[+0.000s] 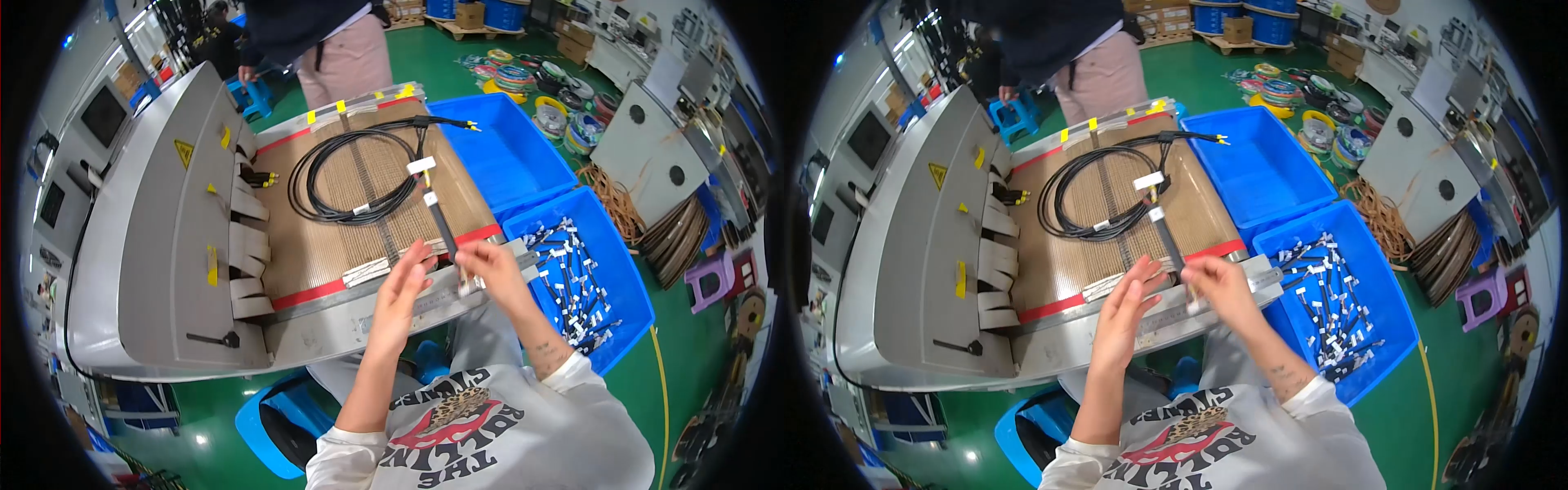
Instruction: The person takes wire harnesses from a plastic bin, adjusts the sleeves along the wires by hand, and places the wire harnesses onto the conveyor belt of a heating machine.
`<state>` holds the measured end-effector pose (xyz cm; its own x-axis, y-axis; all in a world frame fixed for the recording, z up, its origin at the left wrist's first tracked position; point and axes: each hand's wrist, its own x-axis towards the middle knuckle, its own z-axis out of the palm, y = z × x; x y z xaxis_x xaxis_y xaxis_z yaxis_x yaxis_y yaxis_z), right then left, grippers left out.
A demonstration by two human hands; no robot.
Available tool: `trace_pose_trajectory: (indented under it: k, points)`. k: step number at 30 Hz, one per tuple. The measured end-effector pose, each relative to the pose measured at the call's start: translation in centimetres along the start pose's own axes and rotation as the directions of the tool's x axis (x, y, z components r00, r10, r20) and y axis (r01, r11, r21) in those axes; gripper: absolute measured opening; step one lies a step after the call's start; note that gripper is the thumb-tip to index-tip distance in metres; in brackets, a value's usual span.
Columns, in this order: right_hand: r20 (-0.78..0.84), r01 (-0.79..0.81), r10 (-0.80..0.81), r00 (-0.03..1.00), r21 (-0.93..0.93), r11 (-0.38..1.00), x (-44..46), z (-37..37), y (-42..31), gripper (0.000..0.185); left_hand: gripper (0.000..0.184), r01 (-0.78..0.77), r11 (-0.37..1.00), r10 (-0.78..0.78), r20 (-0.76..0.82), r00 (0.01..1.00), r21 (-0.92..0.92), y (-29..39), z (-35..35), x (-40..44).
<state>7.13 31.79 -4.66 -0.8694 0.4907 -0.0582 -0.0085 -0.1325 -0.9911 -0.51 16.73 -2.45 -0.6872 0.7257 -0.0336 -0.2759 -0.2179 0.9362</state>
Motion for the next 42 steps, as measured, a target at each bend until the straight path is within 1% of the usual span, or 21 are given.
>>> trace_pose_trajectory:
  k: [2, 4, 6, 7, 11, 14, 17, 20, 23, 24, 25, 26, 28, 30, 31, 34, 36, 37, 38, 40, 42]
  points:
    - [-0.14, 0.005, -0.017, 0.99, -0.086, 0.996, 3.4, -1.6, 0.7, 0.016, 0.048, 0.005, 1.0, -0.005, -0.002, 1.0, 0.012, 0.6, -0.7, -0.7]
    - [-0.226, -0.067, 0.044, 0.973, -0.092, 0.994, 6.7, -3.2, 1.8, 0.018, 0.043, 0.03, 1.0, -0.03, -0.021, 0.999, 0.0, 0.5, -1.6, -1.6]
    - [-0.256, -0.118, 0.059, 0.965, -0.221, 0.968, 9.8, -4.6, 3.3, 0.019, 0.041, 0.06, 0.998, -0.06, -0.031, 0.998, 0.001, 0.4, -2.6, -2.5]
    - [-0.271, -0.144, 0.065, 0.96, -0.282, 0.949, 11.0, -5.2, 3.8, 0.02, 0.037, 0.054, 0.998, -0.055, -0.062, 0.997, -0.009, 0.6, -2.6, -3.0]
    - [-0.248, -0.151, 0.062, 0.967, -0.358, 0.921, 14.0, -5.3, 4.7, 0.018, 0.03, 0.083, 0.996, -0.085, -0.045, 0.995, -0.041, 0.0, -3.5, -4.2]
    - [-0.295, -0.212, 0.06, 0.954, -0.516, 0.83, 14.8, -5.2, 4.5, 0.019, 0.03, 0.115, 0.992, -0.117, -0.022, 0.993, -0.054, -0.2, -3.5, -4.7]
    - [-0.29, -0.233, 0.041, 0.956, -0.665, 0.709, 13.9, -4.5, 2.9, 0.021, 0.03, 0.123, 0.992, -0.123, -0.016, 0.992, -0.031, -0.1, -3.3, -5.0]
    - [-0.307, -0.239, 0.024, 0.951, -0.689, 0.685, 13.6, -4.2, 2.2, 0.021, 0.03, 0.13, 0.991, -0.13, 0.003, 0.992, -0.022, 0.0, -2.8, -5.2]
    - [-0.329, -0.124, -0.193, 0.924, -0.738, 0.663, 11.5, -5.5, 0.3, 0.02, 0.03, 0.12, 0.993, -0.12, -0.008, 0.993, -0.001, 0.4, -2.3, -5.4]
    - [-0.353, -0.079, -0.272, 0.895, -0.727, 0.682, 11.0, -7.4, 1.0, 0.02, 0.03, 0.104, 0.995, -0.104, -0.038, 0.994, 0.002, 0.4, -2.2, -5.5]
    - [-0.42, -0.103, -0.326, 0.847, -0.732, 0.674, 9.7, -9.2, 0.9, 0.02, 0.03, 0.094, 0.996, -0.094, -0.059, 0.994, 0.004, 0.3, -2.2, -5.9]
    - [-0.489, -0.139, -0.377, 0.787, -0.736, 0.663, 8.0, -11.4, 0.9, 0.02, 0.03, 0.092, 0.996, -0.092, -0.071, 0.993, 0.002, 0.1, -2.1, -6.1]
    - [-0.633, -0.358, -0.339, 0.696, -0.715, 0.601, 4.6, -18.5, 4.4, 0.017, 0.03, 0.086, 0.996, -0.086, -0.067, 0.994, -0.006, -0.8, -2.5, -6.7]
    - [-0.764, -0.627, -0.243, 0.598, -0.635, 0.452, -0.4, -25.3, 9.2, 0.017, 0.029, 0.097, 0.995, -0.099, -0.143, 0.985, -0.021, -1.5, -2.4, -7.4]
    - [-0.815, -0.73, -0.206, 0.542, -0.578, 0.366, -2.6, -28.3, 11.5, 0.016, 0.029, 0.099, 0.995, -0.101, -0.136, 0.986, -0.023, -1.9, -2.4, -7.7]
    - [-0.861, -0.836, -0.129, 0.492, -0.508, 0.205, -6.9, -34.5, 18.2, 0.016, 0.028, 0.118, 0.993, -0.12, -0.13, 0.984, -0.025, -3.1, -2.0, -7.5]
    - [-0.808, -0.799, -0.071, 0.585, -0.589, 0.119, -8.3, -35.3, 20.4, 0.016, 0.028, 0.14, 0.99, -0.138, -0.113, 0.984, 0.009, -3.7, -1.2, -7.0]
    - [-0.789, -0.781, -0.08, 0.609, -0.614, 0.111, -8.4, -35.3, 21.4, 0.015, 0.028, 0.151, 0.988, -0.147, -0.097, 0.984, 0.038, -3.9, -0.6, -6.6]
    - [-0.746, -0.734, -0.073, 0.662, -0.665, 0.139, -8.3, -35.0, 22.1, 0.015, 0.028, 0.158, 0.985, -0.152, -0.085, 0.985, 0.067, -4.1, 0.0, -6.2]
    - [-0.674, -0.667, -0.11, 0.73, -0.739, 0.098, -7.4, -34.2, 22.8, 0.016, 0.028, 0.159, 0.985, -0.156, -0.043, 0.987, 0.064, -4.4, 1.5, -5.5]
    - [-0.646, -0.656, -0.154, 0.747, -0.755, -0.016, -6.5, -33.7, 24.3, 0.018, 0.027, 0.166, 0.983, -0.165, -0.018, 0.986, 0.077, -4.4, 2.4, -5.1]
